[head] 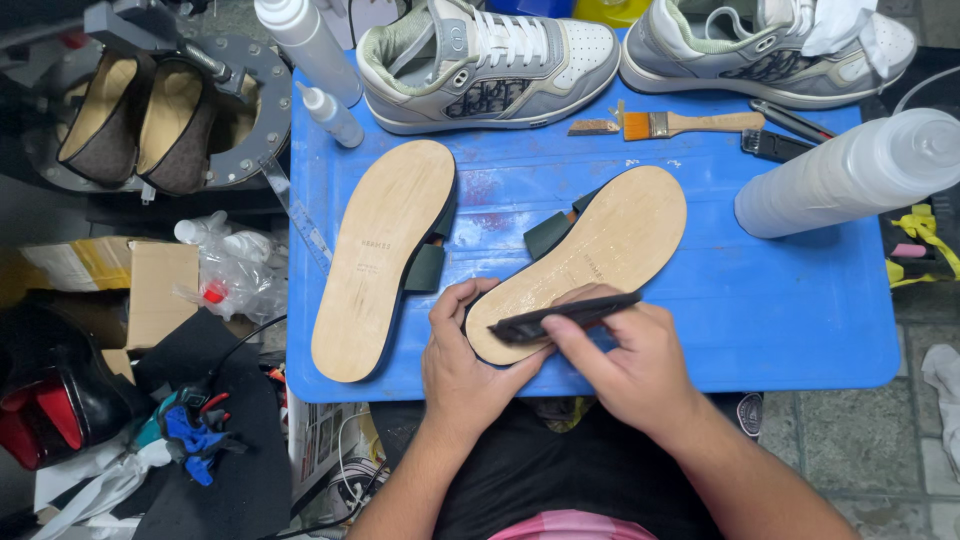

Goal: The person applies a clear liquid adhesive to the surface of two shoe insoles using a brush and a squeeze bottle. They repeatedly squeeze the liquid onto the insoles and spread it evenly with the brush, working on one insole at a time on a blue workbench.

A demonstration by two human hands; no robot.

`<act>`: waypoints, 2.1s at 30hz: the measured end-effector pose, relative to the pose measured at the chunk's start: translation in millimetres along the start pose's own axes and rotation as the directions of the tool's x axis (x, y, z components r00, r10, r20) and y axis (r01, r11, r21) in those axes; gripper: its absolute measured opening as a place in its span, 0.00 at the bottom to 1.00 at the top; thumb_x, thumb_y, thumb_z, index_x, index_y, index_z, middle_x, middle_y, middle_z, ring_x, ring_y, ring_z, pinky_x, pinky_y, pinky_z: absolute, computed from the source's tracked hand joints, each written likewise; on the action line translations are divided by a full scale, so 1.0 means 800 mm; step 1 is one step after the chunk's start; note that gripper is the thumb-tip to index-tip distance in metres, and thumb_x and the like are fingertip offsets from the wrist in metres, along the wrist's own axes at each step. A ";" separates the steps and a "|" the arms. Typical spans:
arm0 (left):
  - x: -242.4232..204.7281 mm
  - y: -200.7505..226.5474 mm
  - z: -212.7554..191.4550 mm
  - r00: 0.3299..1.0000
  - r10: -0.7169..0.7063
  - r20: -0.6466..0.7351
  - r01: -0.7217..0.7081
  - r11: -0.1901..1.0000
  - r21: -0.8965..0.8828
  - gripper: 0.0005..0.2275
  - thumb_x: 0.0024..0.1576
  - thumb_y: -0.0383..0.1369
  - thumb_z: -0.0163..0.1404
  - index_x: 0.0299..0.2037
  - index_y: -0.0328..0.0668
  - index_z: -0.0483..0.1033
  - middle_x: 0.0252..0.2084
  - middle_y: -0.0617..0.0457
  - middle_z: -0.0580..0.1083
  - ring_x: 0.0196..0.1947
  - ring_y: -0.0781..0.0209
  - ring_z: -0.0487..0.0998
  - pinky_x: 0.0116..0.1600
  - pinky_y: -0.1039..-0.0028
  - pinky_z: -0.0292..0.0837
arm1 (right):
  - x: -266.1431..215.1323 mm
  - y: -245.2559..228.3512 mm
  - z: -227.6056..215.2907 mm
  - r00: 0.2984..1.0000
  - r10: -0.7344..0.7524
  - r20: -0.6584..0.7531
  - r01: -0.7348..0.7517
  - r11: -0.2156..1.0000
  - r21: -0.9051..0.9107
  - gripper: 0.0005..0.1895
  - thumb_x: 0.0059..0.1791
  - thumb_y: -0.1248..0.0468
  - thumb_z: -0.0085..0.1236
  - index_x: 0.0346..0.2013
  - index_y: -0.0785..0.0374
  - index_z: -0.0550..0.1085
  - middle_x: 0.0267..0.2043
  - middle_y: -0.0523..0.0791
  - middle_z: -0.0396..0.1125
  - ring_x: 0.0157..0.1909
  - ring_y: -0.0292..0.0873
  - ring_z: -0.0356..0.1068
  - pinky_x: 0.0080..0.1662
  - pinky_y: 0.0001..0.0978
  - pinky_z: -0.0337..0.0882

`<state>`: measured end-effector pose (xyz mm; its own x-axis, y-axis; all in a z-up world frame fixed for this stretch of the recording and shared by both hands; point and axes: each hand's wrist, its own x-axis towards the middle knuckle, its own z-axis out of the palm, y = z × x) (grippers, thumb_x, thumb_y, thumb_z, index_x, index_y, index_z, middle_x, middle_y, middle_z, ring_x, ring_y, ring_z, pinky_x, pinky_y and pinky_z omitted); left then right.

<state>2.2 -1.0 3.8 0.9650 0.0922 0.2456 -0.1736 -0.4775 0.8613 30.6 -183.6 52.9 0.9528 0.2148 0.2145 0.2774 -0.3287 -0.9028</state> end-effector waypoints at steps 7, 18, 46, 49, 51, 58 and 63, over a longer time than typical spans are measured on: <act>-0.001 -0.001 -0.001 1.000 0.021 0.008 -0.021 0.999 0.045 0.44 0.43 0.38 0.72 0.63 0.37 0.52 0.57 0.43 0.75 0.55 0.48 0.81 0.56 0.64 0.77 | 0.001 0.024 -0.027 0.958 -0.022 -0.285 -0.046 0.973 -0.228 0.06 0.53 0.70 0.62 0.42 0.71 0.78 0.37 0.47 0.75 0.36 0.36 0.75 0.41 0.26 0.73; 0.000 0.000 0.001 1.000 0.013 0.008 -0.013 0.998 0.057 0.44 0.42 0.38 0.73 0.63 0.37 0.52 0.56 0.42 0.76 0.54 0.48 0.82 0.55 0.65 0.78 | 0.003 0.047 -0.034 0.939 0.171 -0.300 -0.197 0.979 -0.059 0.06 0.54 0.68 0.62 0.41 0.70 0.79 0.30 0.41 0.72 0.30 0.28 0.64 0.32 0.22 0.64; 0.001 0.006 0.002 1.000 -0.010 0.010 0.009 1.000 0.013 0.44 0.43 0.36 0.72 0.63 0.35 0.52 0.56 0.41 0.75 0.54 0.51 0.81 0.56 0.67 0.77 | 0.006 0.036 -0.094 0.924 -0.131 -0.359 -0.042 0.899 -0.435 0.05 0.56 0.69 0.63 0.44 0.69 0.78 0.42 0.49 0.74 0.37 0.43 0.72 0.41 0.32 0.71; 0.000 0.007 0.002 1.000 -0.014 0.009 0.013 1.000 0.013 0.44 0.42 0.36 0.72 0.63 0.35 0.52 0.56 0.41 0.75 0.54 0.50 0.81 0.56 0.67 0.77 | 0.007 0.026 -0.090 0.941 -0.271 -0.202 0.083 0.764 -0.640 0.07 0.52 0.70 0.66 0.42 0.69 0.77 0.44 0.50 0.73 0.40 0.49 0.72 0.42 0.38 0.71; 0.001 0.007 0.003 1.000 -0.012 0.008 0.012 1.000 0.018 0.44 0.42 0.36 0.72 0.63 0.35 0.52 0.56 0.41 0.75 0.54 0.51 0.81 0.56 0.67 0.76 | -0.007 0.010 -0.069 0.948 -0.309 -0.075 0.170 0.693 -0.700 0.09 0.48 0.70 0.67 0.39 0.70 0.76 0.42 0.51 0.72 0.40 0.52 0.72 0.42 0.42 0.72; 0.001 0.005 0.004 1.000 -0.006 0.002 0.006 1.000 0.022 0.43 0.42 0.36 0.72 0.62 0.35 0.53 0.56 0.41 0.76 0.54 0.50 0.82 0.56 0.67 0.77 | -0.023 -0.022 -0.045 0.958 -0.285 -0.002 0.262 0.881 -0.394 0.10 0.45 0.70 0.66 0.40 0.70 0.75 0.41 0.50 0.73 0.40 0.48 0.73 0.41 0.36 0.73; 0.000 0.005 0.003 1.000 -0.015 0.003 0.015 1.000 0.016 0.43 0.42 0.36 0.73 0.63 0.35 0.53 0.56 0.41 0.76 0.54 0.50 0.82 0.56 0.66 0.77 | 0.016 0.000 -0.059 0.942 -0.308 -0.136 0.171 0.785 -0.595 0.09 0.49 0.72 0.67 0.42 0.69 0.76 0.44 0.51 0.73 0.44 0.52 0.72 0.46 0.41 0.73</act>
<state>1.7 -5.1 5.8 0.9680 0.0972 0.2315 -0.1559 -0.4902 0.8576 48.7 -223.9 73.0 0.8286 0.1785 0.5307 0.4541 -0.7687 -0.4504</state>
